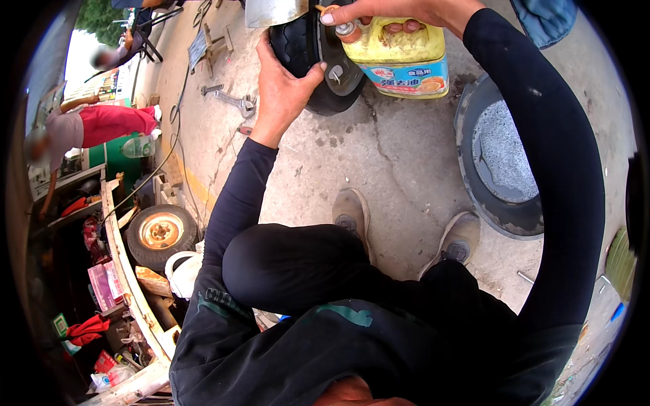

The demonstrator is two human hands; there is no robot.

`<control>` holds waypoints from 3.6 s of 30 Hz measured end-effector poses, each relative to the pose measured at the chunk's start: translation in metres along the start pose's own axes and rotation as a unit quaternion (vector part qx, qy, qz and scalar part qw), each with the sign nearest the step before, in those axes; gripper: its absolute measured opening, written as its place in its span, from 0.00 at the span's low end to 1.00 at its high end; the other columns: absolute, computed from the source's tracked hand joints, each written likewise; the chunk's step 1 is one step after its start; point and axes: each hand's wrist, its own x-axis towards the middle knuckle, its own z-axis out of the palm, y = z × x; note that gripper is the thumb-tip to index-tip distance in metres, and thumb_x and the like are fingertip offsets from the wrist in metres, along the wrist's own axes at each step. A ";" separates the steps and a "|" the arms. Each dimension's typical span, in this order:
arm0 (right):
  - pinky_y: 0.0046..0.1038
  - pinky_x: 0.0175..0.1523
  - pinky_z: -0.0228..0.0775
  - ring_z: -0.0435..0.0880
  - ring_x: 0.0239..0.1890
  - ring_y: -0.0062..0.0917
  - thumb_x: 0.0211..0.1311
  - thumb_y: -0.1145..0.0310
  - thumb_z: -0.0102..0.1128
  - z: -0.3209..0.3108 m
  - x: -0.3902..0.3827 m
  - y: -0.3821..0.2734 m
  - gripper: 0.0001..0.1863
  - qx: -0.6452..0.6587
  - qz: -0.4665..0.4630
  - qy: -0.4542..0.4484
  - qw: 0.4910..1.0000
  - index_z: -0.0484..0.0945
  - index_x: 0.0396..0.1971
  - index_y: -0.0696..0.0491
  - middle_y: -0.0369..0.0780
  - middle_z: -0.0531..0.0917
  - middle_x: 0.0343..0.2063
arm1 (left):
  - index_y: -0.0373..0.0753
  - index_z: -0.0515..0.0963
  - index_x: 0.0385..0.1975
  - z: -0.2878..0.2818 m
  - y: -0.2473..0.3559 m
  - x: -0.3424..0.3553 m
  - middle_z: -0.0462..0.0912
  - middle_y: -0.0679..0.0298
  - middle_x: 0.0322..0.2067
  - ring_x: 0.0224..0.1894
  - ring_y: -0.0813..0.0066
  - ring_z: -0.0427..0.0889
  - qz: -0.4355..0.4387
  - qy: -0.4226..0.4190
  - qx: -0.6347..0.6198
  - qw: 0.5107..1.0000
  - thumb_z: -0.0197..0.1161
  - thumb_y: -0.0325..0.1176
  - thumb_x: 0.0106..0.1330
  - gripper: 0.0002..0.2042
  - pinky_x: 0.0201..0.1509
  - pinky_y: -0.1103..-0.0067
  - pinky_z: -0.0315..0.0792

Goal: The person works on a motorcycle tire, repeatedly rotating and inspecting the wheel while applying a liquid from a yellow bottle to the tire surface. The person uses a wrench to adjust components on the wheel hub and continues to rub the tire with their hands.

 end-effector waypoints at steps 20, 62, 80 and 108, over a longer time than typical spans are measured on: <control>0.25 0.41 0.72 0.81 0.37 0.17 0.65 0.46 0.61 0.001 0.017 0.021 0.22 0.111 -0.094 0.039 0.989 0.86 0.38 0.51 0.34 0.85 0.36 | 0.30 0.49 0.67 -0.003 0.003 -0.003 0.74 0.47 0.54 0.55 0.63 0.78 -0.015 -0.002 0.010 1.000 0.73 0.29 0.54 0.45 0.61 0.72 0.71; 0.26 0.24 0.58 0.68 0.17 0.19 0.63 0.46 0.60 0.030 -0.012 0.009 0.23 0.122 -0.065 0.131 0.982 0.83 0.28 0.54 0.33 0.76 0.19 | 0.32 0.50 0.66 -0.003 -0.009 -0.005 0.76 0.48 0.53 0.53 0.62 0.79 -0.009 0.014 0.000 1.000 0.74 0.31 0.52 0.45 0.59 0.72 0.72; 0.30 0.26 0.66 0.77 0.19 0.24 0.56 0.47 0.64 0.028 -0.023 -0.007 0.23 0.007 -0.031 0.231 0.972 0.82 0.21 0.55 0.40 0.81 0.20 | 0.31 0.50 0.66 -0.001 -0.012 -0.007 0.76 0.46 0.52 0.51 0.61 0.80 0.000 0.017 0.019 1.000 0.74 0.32 0.53 0.45 0.57 0.72 0.74; 0.35 0.49 0.75 0.87 0.41 0.40 0.52 0.26 0.52 0.089 0.000 0.061 0.39 -0.078 -0.008 0.221 0.972 0.90 0.34 0.49 0.48 0.87 0.36 | 0.29 0.49 0.66 -0.004 -0.006 -0.004 0.73 0.47 0.55 0.56 0.64 0.77 -0.015 -0.006 -0.024 1.000 0.74 0.30 0.53 0.45 0.62 0.73 0.71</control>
